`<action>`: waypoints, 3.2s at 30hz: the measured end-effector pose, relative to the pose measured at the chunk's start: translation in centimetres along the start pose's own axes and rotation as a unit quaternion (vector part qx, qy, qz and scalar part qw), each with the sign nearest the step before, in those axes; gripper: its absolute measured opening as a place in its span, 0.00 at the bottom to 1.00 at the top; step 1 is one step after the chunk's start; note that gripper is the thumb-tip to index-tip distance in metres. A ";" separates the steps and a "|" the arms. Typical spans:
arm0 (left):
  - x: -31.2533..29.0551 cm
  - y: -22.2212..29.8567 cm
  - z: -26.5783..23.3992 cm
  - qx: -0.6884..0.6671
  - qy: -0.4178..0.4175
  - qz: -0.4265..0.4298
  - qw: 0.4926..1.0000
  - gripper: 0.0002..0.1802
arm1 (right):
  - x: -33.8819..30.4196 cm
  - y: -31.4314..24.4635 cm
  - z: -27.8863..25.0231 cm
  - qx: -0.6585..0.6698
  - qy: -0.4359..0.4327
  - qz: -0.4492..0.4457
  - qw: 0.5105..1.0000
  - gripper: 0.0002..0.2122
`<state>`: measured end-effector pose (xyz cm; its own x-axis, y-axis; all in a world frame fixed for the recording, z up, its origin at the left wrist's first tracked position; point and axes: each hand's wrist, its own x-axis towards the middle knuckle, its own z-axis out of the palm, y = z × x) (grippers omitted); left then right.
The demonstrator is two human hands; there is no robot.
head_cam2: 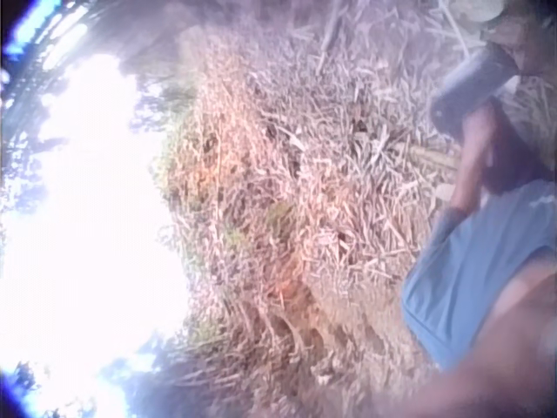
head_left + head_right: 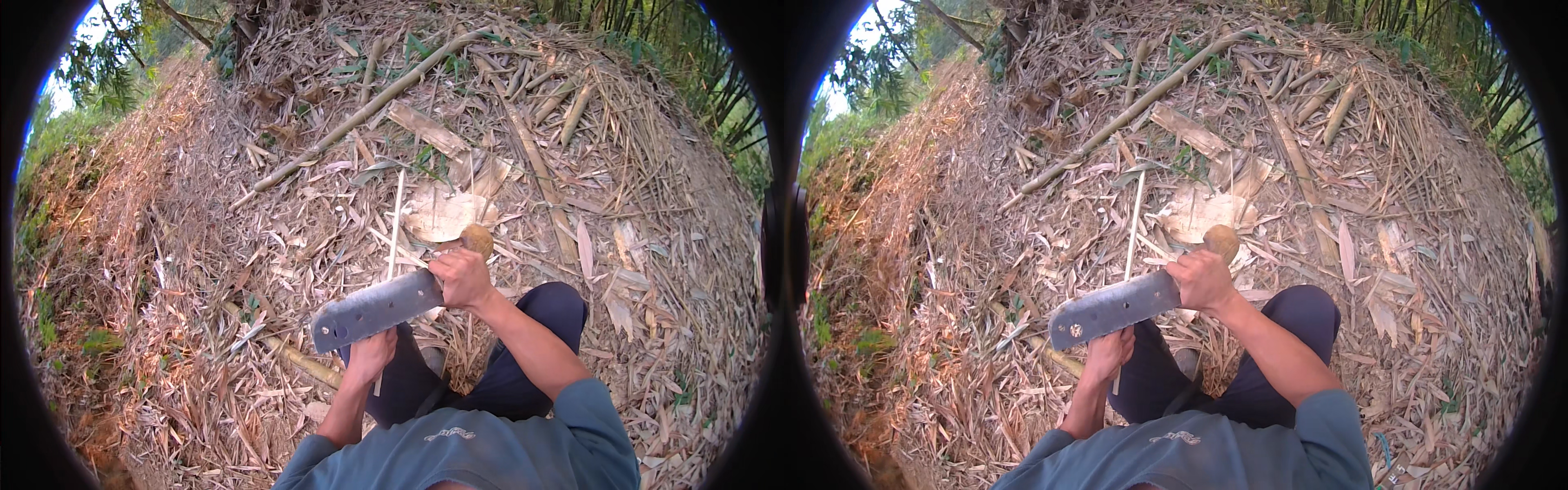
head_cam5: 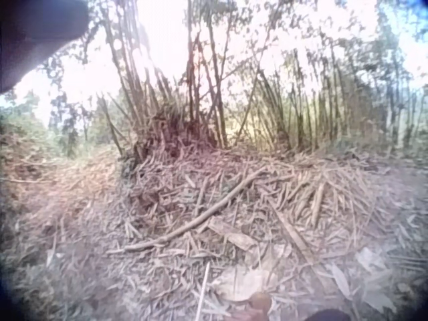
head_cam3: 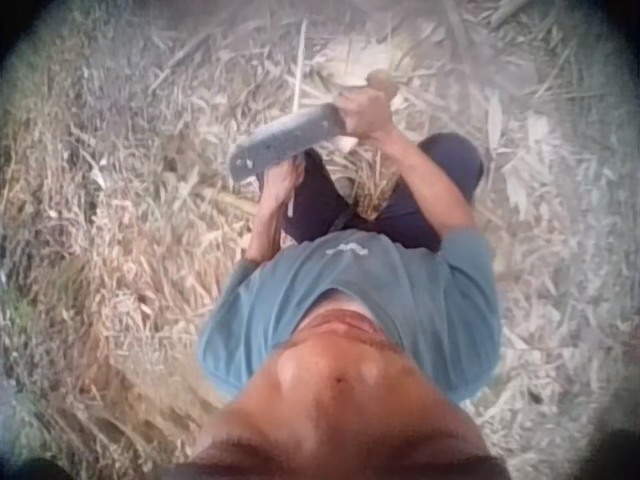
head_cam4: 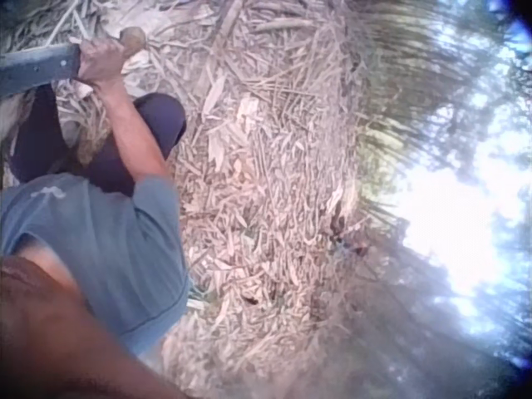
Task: The person sits on the ground in a bamboo grove and uses a large knife to split a bamboo stalk into thin strips. They repeatedly strike the bamboo with the knife to separate it into smaller pieces.
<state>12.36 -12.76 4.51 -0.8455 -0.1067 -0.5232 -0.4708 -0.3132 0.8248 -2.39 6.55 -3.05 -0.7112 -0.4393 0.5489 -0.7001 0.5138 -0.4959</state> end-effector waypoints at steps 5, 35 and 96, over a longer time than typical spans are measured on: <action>-4.9 -0.4 1.2 0.031 -0.069 -0.101 0.992 0.12 | 1.7 5.1 -2.3 0.036 -0.022 0.323 0.945 0.18; -4.2 1.2 -0.8 -0.056 0.004 0.049 0.997 0.12 | 2.9 -0.9 -0.9 -0.014 -0.118 0.346 0.931 0.11; -6.3 0.7 -2.0 0.054 -0.032 0.001 0.998 0.13 | 3.3 -0.1 -0.5 0.057 -0.090 0.247 0.963 0.11</action>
<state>17.82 -14.26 7.96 -0.8592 -0.0467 -0.5094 -0.4903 -0.2088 0.8462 -4.69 5.45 -0.82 -0.9516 -0.2881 0.1072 -0.2692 0.6127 -0.7431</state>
